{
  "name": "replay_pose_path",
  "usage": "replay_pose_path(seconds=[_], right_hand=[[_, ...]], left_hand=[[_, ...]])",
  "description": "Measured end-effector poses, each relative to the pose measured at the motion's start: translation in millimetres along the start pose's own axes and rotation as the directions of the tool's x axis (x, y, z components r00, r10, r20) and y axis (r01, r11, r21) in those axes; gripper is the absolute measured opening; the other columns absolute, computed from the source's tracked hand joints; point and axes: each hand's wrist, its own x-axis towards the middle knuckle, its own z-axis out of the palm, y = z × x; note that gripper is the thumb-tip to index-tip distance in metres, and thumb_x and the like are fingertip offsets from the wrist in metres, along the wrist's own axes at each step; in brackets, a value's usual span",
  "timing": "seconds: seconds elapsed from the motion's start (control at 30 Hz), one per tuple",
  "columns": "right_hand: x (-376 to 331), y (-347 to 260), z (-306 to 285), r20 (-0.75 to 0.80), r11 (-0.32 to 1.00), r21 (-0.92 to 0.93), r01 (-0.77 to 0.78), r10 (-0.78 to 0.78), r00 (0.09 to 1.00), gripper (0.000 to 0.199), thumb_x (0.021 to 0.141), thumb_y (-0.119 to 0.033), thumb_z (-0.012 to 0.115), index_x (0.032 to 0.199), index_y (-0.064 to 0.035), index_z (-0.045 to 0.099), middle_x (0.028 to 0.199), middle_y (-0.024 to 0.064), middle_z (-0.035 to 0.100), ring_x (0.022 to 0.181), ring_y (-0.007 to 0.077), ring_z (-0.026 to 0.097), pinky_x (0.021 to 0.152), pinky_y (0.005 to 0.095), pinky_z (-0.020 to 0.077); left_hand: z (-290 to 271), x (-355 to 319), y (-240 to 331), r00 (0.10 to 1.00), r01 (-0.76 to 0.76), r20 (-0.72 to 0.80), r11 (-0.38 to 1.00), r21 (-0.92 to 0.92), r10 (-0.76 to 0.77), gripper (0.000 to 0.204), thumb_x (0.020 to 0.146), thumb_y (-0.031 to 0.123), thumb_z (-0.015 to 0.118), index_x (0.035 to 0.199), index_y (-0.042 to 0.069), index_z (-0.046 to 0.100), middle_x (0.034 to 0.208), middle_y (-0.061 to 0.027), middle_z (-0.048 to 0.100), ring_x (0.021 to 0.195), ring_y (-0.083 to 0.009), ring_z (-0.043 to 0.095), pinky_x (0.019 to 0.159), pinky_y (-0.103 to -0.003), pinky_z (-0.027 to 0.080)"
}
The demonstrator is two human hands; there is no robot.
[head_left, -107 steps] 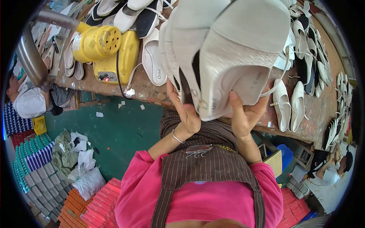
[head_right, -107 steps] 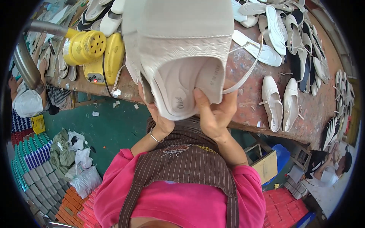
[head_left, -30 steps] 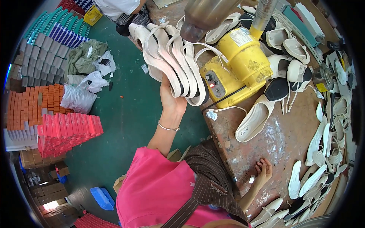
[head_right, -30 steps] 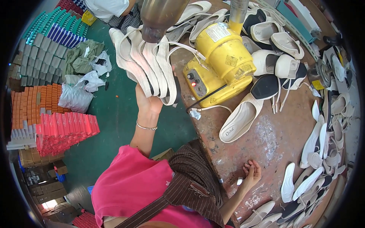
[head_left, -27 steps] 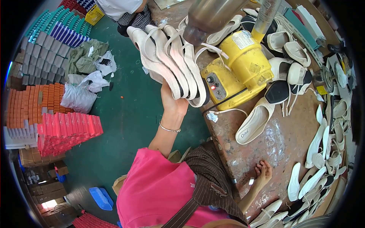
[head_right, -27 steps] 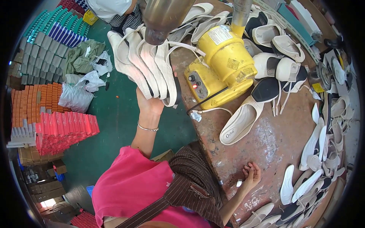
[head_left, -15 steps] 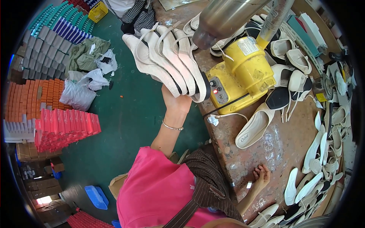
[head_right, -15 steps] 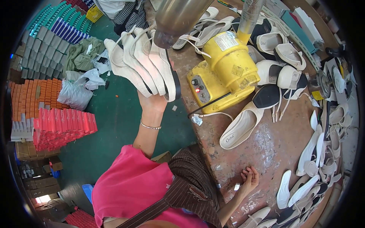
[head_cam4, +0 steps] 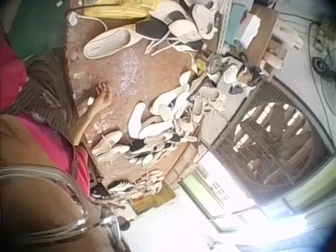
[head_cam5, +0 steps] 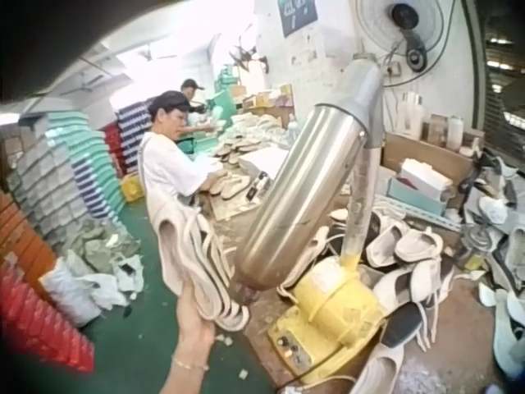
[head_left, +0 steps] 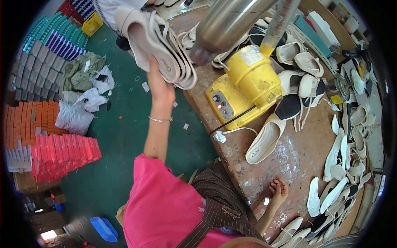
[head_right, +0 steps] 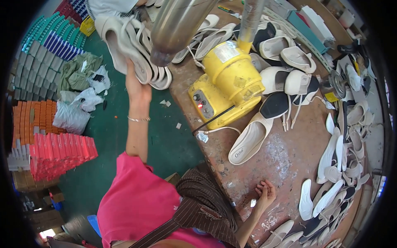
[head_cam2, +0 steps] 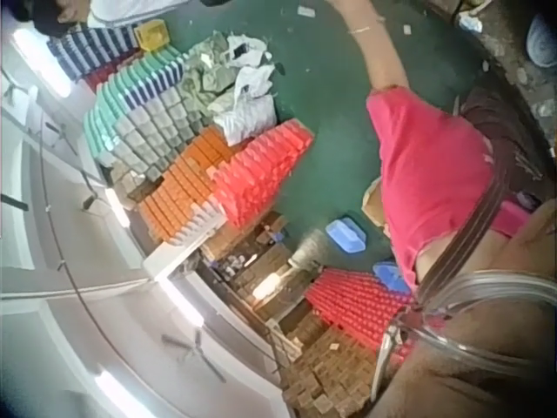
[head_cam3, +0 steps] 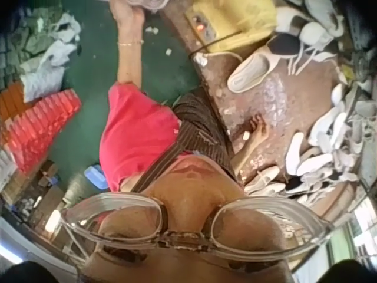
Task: The recorder inserts insoles into white flat shoes and uses a heat gun to finish them at a factory workbench.
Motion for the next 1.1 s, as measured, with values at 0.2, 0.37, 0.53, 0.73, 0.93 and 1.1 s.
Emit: replay_pose_path(seconds=[0.2,0.37,0.53,0.73,0.93,1.1], right_hand=[[-3,6,-1,-0.022,1.0,-0.02,0.013,-0.013,1.0,0.02,0.097,-0.006,0.054,0.113,0.0024,0.061,0.096,0.0107,0.068,0.075,0.0137,0.067,0.063,0.0227,0.0566],[-11,3,4,-0.048,0.999,-0.044,0.025,-0.027,0.998,0.02,0.097,-0.008,0.055,0.113,0.0015,0.063,0.097,0.0091,0.069,0.077,0.0125,0.066,0.064,0.0228,0.0557],[-11,6,10,-0.037,0.997,-0.042,0.072,-0.073,0.997,0.021,0.097,-0.005,0.052,0.112,0.0041,0.063,0.098,0.0111,0.068,0.081,0.0149,0.066,0.069,0.0259,0.0561],[-11,-14,19,-0.069,0.999,0.011,-0.036,0.037,0.997,0.023,0.096,-0.003,0.05,0.114,0.0006,0.064,0.098,0.0083,0.069,0.08,0.014,0.066,0.069,0.0252,0.055],[-47,-15,-26,-0.246,0.835,-0.485,0.261,-0.417,0.875,0.024,0.085,0.002,0.054,0.104,-0.0043,0.067,0.092,0.0121,0.068,0.082,0.0238,0.067,0.073,0.035,0.0543],[-108,-17,-154,-0.645,0.598,-0.764,-0.241,-0.705,0.294,0.03,0.079,-0.001,0.061,0.109,-0.0017,0.064,0.108,0.0185,0.066,0.104,0.0362,0.062,0.09,0.0424,0.0478]], left_hand=[[27,108,23,0.887,-0.248,0.454,0.743,0.621,-0.083,0.053,0.099,0.028,0.058,0.14,-0.003,0.045,0.127,-0.0079,0.06,0.114,-0.015,0.055,0.097,-0.028,0.042],[-8,112,-25,0.874,-0.049,0.417,0.81,0.585,-0.249,0.043,0.097,0.021,0.058,0.133,-0.002,0.054,0.117,-0.0051,0.064,0.105,-0.0134,0.059,0.092,-0.028,0.045],[-104,21,-77,0.983,-0.101,0.176,0.631,0.769,-0.056,0.029,0.095,0.019,0.063,0.12,0.003,0.063,0.1,-0.0012,0.066,0.078,-0.007,0.059,0.062,-0.023,0.05],[-88,-149,-85,0.854,-0.037,0.34,0.605,0.795,-0.395,0.02,0.097,0.013,0.06,0.112,0.0,0.062,0.084,-0.0008,0.062,0.061,-0.0035,0.051,0.049,-0.018,0.041],[-48,-190,-108,0.58,-0.331,0.591,0.5,0.8,-0.561,0.02,0.096,0.017,0.062,0.1,-0.002,0.066,0.076,-0.002,0.061,0.062,-0.0069,0.053,0.051,-0.02,0.042],[-9,-212,-109,0.462,-0.423,0.703,0.562,0.711,-0.541,0.02,0.099,0.017,0.057,0.098,-0.002,0.065,0.071,-0.0003,0.056,0.059,-0.0052,0.049,0.05,-0.021,0.039]])
